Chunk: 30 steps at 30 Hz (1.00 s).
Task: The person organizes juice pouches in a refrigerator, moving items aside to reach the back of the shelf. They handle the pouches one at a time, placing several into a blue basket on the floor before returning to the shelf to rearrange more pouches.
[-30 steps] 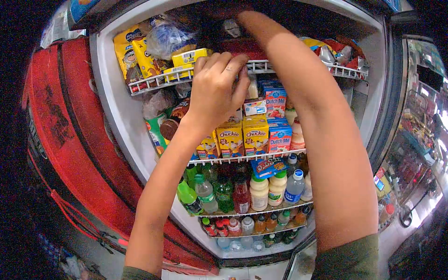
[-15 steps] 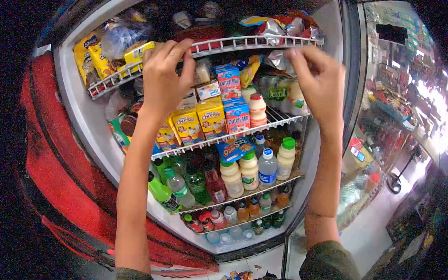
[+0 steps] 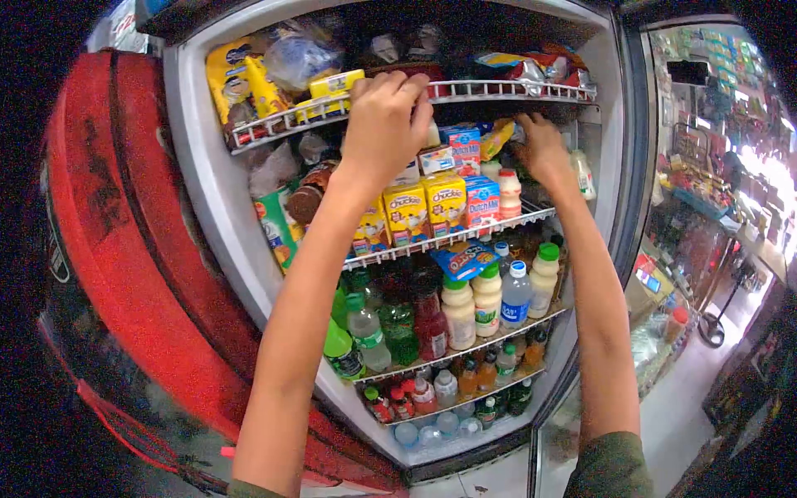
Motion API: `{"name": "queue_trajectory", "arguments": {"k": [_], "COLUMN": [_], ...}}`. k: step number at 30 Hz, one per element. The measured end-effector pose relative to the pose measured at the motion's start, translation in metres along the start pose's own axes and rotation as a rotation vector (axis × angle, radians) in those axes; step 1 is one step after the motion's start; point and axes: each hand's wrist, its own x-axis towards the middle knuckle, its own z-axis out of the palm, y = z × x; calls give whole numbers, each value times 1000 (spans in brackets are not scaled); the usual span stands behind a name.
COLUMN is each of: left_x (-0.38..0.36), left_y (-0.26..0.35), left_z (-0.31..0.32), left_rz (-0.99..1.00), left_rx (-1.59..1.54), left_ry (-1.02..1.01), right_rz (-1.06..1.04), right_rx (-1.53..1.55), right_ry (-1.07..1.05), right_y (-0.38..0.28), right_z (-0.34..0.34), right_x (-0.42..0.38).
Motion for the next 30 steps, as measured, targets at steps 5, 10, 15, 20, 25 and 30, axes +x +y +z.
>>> {"name": "queue_trajectory", "arguments": {"k": [5,10,15,20,25,30], "left_x": [1,3,7,9,-10,-12], "left_y": [-1,4,6,20,81,109], "left_z": [-2,-1,-8,-17,-38,-54], "left_rz": [-29,-45,-73,-99,-274,-908], "left_rx": [-5,-3,-12,-79,-335,-946], "left_ry": [-53,-37,-108,-143,-179,-493], "right_rz": [129,150,412,721,845,826], "right_rx": [59,200,334,979,1590,1909], "right_ry": [68,296,382,474,300,73], "right_y": [-16,-15,-30,-33,-50,-79], "right_z": [-33,-76,-118,-145,-140,-137], "right_x": [-3,-35,-93,-125,-119,-111]}}
